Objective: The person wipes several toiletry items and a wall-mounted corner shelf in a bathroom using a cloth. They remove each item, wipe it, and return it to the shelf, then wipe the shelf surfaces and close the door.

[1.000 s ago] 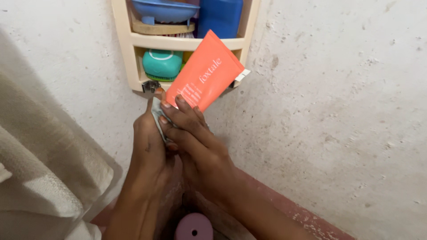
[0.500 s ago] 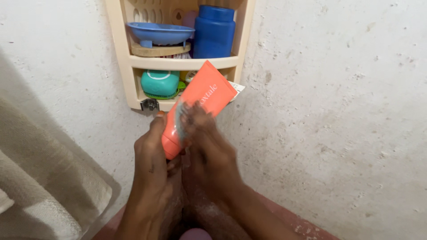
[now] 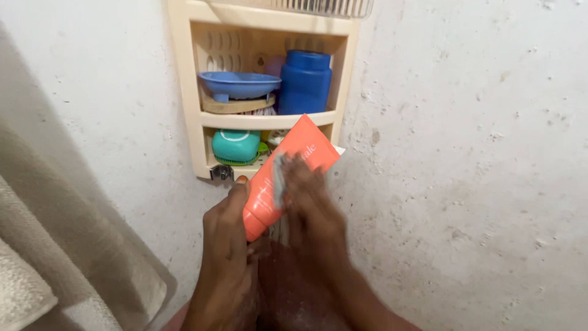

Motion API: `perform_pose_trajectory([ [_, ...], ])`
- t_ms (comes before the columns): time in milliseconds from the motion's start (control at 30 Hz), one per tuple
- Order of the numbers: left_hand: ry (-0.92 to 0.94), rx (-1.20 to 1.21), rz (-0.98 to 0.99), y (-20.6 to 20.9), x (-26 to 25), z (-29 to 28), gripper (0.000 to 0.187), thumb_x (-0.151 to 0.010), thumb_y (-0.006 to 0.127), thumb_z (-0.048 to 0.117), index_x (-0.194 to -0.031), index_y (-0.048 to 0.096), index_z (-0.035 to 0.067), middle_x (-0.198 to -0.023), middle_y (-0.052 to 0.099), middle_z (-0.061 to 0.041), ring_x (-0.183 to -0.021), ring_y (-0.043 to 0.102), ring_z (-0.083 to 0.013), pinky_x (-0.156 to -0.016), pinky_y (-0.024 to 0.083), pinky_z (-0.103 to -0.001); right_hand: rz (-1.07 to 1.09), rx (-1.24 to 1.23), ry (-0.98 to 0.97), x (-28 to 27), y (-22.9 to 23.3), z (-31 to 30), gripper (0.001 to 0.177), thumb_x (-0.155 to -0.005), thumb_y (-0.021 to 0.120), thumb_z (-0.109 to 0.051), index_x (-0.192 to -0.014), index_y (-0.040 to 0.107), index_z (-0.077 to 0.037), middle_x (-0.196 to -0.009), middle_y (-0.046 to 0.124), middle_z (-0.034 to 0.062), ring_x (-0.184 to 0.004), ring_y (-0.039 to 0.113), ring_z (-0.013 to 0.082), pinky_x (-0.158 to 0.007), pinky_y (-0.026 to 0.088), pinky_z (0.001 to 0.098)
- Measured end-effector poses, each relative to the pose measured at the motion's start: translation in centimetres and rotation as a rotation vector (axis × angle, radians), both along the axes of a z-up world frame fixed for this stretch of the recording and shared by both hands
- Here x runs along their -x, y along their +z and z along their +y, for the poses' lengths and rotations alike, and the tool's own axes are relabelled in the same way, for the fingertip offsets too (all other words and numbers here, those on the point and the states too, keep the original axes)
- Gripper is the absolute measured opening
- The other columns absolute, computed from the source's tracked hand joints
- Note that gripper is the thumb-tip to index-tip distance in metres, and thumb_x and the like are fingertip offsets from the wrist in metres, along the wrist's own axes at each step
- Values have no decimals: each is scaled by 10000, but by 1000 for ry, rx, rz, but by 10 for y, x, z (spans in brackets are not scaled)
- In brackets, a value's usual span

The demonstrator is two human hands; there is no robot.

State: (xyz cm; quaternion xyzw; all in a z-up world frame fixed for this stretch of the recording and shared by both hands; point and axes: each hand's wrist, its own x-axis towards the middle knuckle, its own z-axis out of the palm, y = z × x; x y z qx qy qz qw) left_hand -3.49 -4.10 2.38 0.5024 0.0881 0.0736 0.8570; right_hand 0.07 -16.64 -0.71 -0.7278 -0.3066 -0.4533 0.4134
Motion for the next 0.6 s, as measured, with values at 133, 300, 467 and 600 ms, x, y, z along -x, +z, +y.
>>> perform_pose_trajectory([
  [133, -7, 104, -124, -3, -17, 3, 362, -991, 494, 357, -909, 640, 36, -643, 533, -24, -460, 424, -105, -391, 291, -289, -199, 229, 121, 25, -8, 5, 338, -941, 651, 67, -1276, 631, 24, -1350, 642, 163, -1347, 630, 349, -1188, 472, 488],
  [300, -40, -7, -20, 6, -11, 10, 366, -939, 502, 394, -851, 625, 62, -547, 471, -24, -371, 308, -118, -348, 219, -305, -246, 250, -40, -2, 5, -14, 306, -919, 671, 78, -1209, 660, -20, -1304, 660, 132, -1284, 659, 313, -1160, 470, 478],
  [467, -18, -109, -33, 21, -4, 7, 410, -955, 550, 413, -869, 656, 26, -563, 492, -42, -392, 330, -133, -370, 227, -309, -257, 105, -224, -24, 29, -34, 330, -934, 600, 130, -1245, 663, 40, -1345, 657, 198, -1334, 613, 373, -1216, 385, 510],
  [600, -20, -37, -37, 33, -2, 0, 384, -971, 506, 289, -980, 701, -42, -802, 699, -47, -677, 615, -91, -629, 483, -217, -234, 74, -136, -9, 16, -10, 304, -963, 571, 124, -1256, 633, 75, -1378, 631, 215, -1365, 605, 361, -1194, 441, 482],
])
